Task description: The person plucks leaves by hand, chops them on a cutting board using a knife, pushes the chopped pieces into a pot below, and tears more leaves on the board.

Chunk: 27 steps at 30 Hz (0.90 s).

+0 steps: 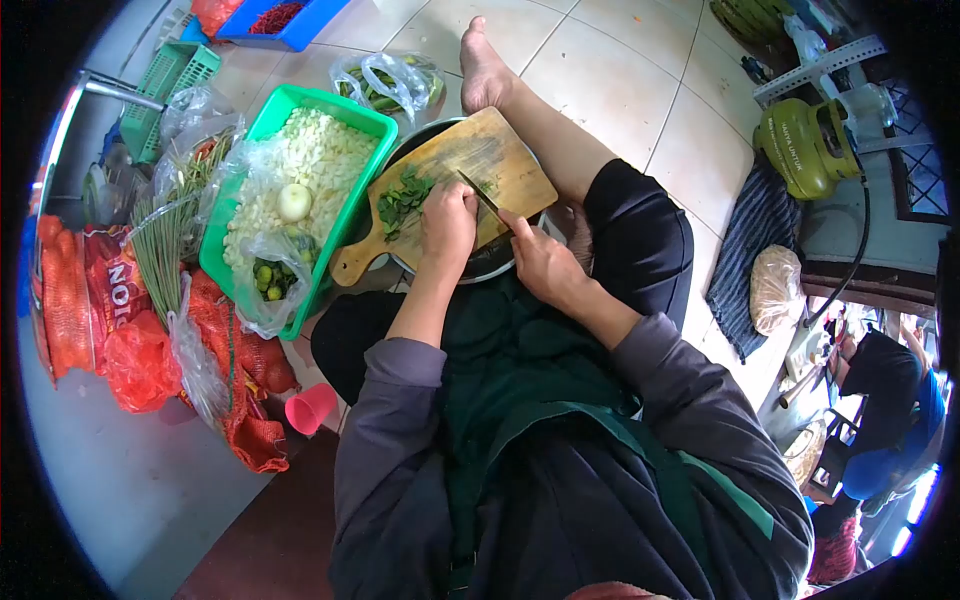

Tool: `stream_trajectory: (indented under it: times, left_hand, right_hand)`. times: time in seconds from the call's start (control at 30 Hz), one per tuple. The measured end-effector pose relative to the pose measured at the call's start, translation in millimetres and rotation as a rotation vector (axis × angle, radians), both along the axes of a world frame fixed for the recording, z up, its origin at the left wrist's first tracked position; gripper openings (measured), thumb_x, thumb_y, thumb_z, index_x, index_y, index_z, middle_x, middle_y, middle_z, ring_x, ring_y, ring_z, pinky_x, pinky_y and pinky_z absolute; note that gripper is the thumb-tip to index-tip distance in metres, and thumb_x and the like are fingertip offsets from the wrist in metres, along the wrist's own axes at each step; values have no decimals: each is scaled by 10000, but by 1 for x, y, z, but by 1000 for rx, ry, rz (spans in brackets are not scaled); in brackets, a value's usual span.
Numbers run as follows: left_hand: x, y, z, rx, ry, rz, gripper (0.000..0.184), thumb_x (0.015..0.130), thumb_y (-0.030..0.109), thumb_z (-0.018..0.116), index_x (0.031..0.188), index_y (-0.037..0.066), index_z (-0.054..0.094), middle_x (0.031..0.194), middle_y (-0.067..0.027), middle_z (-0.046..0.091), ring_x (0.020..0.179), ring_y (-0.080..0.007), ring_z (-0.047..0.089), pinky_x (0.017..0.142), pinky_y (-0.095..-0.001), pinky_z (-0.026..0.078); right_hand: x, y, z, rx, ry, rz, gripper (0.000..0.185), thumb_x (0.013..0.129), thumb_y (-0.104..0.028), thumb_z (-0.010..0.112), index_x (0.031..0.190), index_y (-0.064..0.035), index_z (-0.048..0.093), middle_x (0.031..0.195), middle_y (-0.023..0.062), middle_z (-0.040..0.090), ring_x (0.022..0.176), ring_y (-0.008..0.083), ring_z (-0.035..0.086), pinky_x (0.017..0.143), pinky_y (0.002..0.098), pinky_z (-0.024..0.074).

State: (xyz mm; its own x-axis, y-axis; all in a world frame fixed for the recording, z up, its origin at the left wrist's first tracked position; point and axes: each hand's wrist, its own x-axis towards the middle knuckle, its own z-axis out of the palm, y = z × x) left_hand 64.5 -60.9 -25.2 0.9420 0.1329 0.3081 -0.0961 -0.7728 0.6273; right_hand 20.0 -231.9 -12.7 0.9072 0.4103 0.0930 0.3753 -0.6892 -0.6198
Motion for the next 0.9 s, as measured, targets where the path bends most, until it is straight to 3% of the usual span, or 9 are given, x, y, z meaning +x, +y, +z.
stream_trajectory:
  times: [0.17,0.37,0.47,0.77,0.9]
  left_hand:
    - [1,0,2,-37,66,-7,83,765,55,709,811,17,651,791,-181,639,756,-372,631,677,-437,503]
    - [-3,0,9,-29,16,4,84,776,63,707,815,16,650,806,-181,634,763,-374,623,689,-442,499]
    - [-5,-2,4,-23,33,7,89,780,68,706,817,14,645,810,-179,630,771,-374,620,690,-442,496]
    - [-4,-1,4,-15,39,-7,78,785,67,696,818,15,648,798,-184,629,767,-379,618,682,-443,493]
    - [-7,-2,7,8,9,11,70,785,67,695,814,16,657,804,-188,630,768,-383,620,673,-445,494]
  right_hand:
    - [15,20,4,-163,111,-7,461,891,-53,468,1343,-84,383,828,239,632,763,385,665,647,446,533]
    - [11,9,13,31,45,12,379,942,-77,465,1314,-54,397,848,268,640,791,404,654,697,469,519]
    - [-4,-1,14,-11,78,5,384,939,-72,465,1316,-49,394,847,273,639,790,407,653,706,472,518]
    - [24,24,-8,-101,61,16,434,927,-92,467,1348,-59,367,828,238,634,742,372,657,642,450,523]
    - [11,7,-5,69,-79,30,431,928,-88,468,1344,-37,369,818,236,635,728,371,657,638,448,524]
